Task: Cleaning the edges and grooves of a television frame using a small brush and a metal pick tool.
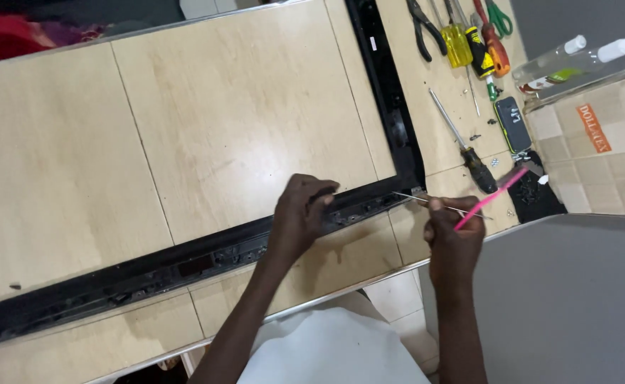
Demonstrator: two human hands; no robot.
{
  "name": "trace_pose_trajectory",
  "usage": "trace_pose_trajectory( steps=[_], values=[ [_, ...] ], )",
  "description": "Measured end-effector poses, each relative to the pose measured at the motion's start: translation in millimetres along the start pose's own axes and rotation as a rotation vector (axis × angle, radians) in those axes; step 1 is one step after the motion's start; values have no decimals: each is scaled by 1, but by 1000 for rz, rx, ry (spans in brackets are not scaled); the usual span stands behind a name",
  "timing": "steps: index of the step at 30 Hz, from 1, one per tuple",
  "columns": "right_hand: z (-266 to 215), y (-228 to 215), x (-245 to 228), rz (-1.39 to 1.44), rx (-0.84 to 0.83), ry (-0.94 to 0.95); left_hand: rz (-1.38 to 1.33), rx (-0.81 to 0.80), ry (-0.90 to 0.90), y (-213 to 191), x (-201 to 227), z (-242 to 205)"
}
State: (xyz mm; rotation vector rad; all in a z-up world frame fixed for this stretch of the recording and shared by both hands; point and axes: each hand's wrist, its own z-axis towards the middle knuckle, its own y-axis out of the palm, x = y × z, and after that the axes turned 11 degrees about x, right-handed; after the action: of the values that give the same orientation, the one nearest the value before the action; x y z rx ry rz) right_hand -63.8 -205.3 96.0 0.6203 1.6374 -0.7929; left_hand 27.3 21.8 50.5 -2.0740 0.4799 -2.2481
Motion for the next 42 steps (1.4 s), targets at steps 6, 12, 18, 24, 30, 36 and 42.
trace_pose_trajectory(
  steps=[6,12,18,24,30,36,42],
  values=[
    [-8,-12,-6,-24,68,24,-165,-87,-244,1,12,4],
    [-15,-5,-7,-190,77,-55,-13,-152,-239,24,20,8],
    [-4,6,8,-592,-122,-403,71,-138,-154,36,17,6],
    [-10,17,16,-790,-322,-667,127,-115,-122,35,-2,6],
    [-10,22,37,-844,-235,-723,121,-50,-29,36,-22,4],
    [-13,19,46,-804,-133,-703,71,-59,-6,34,-16,3],
    [3,9,15,-647,-65,-402,73,-54,4,37,-18,3]
  ],
)
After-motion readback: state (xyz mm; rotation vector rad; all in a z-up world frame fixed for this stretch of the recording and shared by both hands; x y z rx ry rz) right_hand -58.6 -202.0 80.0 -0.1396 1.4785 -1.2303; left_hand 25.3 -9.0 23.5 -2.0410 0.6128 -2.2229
